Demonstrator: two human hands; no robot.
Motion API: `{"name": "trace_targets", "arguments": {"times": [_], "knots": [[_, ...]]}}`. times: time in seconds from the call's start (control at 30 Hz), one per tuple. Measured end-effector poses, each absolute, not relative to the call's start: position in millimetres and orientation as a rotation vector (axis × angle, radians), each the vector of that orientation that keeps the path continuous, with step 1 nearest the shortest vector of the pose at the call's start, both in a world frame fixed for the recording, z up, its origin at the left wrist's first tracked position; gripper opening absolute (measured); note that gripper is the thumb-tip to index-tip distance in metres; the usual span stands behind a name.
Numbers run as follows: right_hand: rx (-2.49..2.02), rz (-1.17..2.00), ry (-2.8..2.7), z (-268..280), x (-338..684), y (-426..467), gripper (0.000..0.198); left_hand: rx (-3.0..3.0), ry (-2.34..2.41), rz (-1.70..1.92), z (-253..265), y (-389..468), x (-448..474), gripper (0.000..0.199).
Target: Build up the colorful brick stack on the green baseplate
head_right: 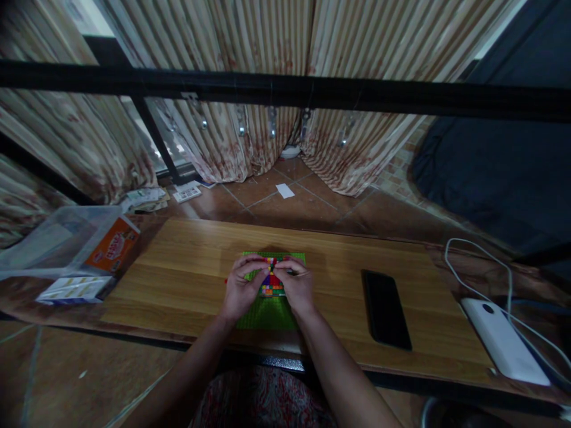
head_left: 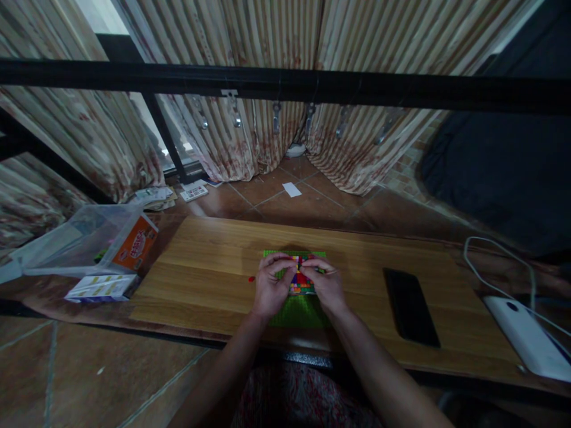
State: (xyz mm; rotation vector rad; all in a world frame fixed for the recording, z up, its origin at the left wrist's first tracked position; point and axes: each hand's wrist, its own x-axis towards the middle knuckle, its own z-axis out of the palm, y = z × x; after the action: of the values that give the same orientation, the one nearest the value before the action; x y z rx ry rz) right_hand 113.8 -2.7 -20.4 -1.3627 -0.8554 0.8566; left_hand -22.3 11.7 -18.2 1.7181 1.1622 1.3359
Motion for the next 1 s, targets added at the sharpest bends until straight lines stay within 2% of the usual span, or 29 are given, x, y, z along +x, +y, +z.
{"name": "trace_targets", "arguments": {"times": [0.63,0.83,1.0], "knots": [[-1.314,0.931,-0.929,-26.2,122.3,-3.7,0.019,1.382,1.246,1.31,-20.1,17.4,-4.6,0.005],[-1.285,1.073,-0.846,-27.3,126.0,-4.4,0.027,1.222,1.249,1.302,-22.0,20.8,0.8,0.007],[-1.342,0.988,-0.91,-31.8,123.1,-0.9,0.031,1.13,1.218,1.284,-20.9,21.4,4.4,0.007]]}}
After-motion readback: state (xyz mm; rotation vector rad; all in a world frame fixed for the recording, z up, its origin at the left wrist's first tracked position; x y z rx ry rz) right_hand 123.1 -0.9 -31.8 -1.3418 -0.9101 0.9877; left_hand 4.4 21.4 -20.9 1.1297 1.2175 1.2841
